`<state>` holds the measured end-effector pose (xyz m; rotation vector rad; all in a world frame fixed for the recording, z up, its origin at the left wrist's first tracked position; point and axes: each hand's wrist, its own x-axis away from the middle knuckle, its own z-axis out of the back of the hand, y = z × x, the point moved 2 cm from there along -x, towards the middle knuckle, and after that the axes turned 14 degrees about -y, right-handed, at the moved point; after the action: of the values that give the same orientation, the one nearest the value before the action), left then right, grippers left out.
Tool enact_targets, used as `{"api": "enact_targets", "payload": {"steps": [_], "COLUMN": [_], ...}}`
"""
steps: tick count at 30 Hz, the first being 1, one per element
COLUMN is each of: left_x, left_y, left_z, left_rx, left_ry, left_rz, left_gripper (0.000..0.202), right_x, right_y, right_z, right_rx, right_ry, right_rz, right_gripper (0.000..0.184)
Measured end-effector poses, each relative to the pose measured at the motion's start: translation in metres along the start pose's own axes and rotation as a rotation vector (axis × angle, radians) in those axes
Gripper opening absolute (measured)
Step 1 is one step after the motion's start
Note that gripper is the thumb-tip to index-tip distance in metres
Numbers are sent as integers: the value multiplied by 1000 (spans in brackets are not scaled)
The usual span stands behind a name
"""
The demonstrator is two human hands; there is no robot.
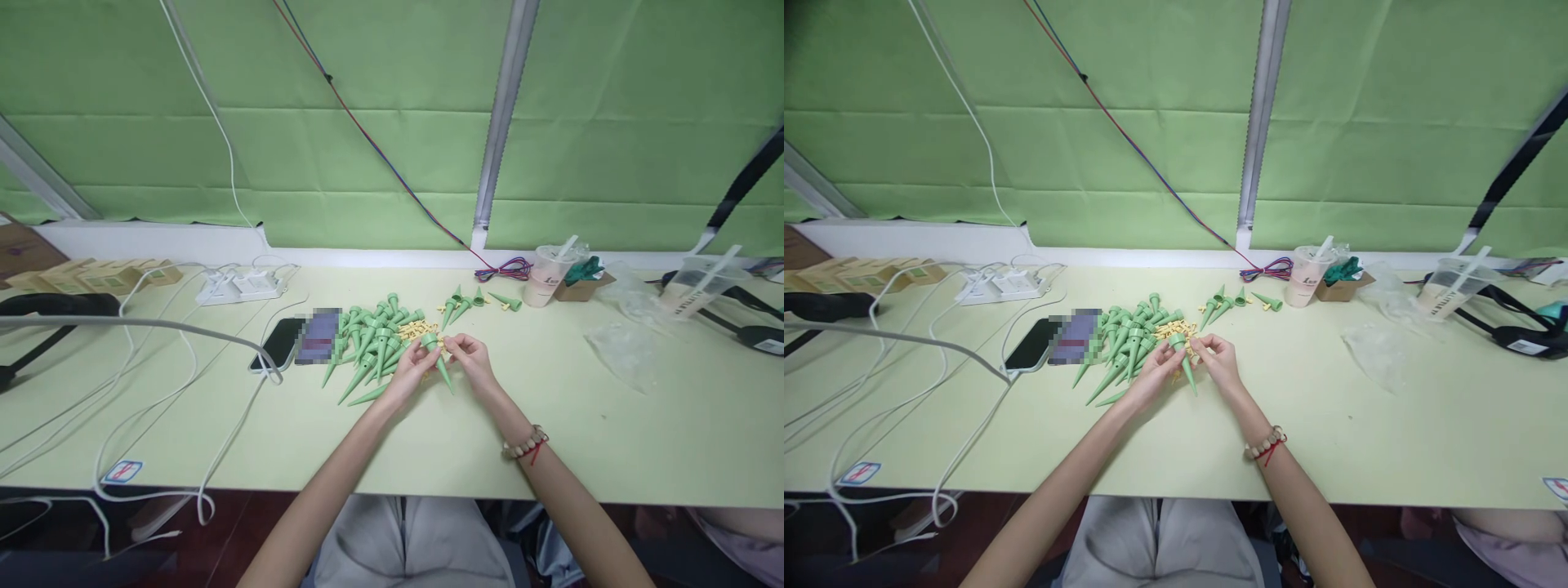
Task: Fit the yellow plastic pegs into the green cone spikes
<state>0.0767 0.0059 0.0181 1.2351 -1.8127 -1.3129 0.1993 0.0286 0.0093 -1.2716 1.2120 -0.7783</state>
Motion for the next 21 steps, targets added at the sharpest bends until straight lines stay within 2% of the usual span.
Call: {"api": "enact_targets", "payload": {"steps": [2, 7, 21], "left_x": [0, -1, 0], "left_y": [1, 1, 3], "left_z": [1, 5, 9], "left_rx": [-32, 24, -50], "left_ry": [-8, 11, -9], "left_rz": [-15, -44, 3], "left_gripper": [43, 48, 42], "right_x": [0, -1, -1], "right_y": [0, 1, 4], "right_z": [1, 0, 2], "right_rx": [-20, 12, 107], "right_ry": [21, -23, -55], "right_rz": [4, 13, 40], "right_gripper": [33, 34, 33]}}
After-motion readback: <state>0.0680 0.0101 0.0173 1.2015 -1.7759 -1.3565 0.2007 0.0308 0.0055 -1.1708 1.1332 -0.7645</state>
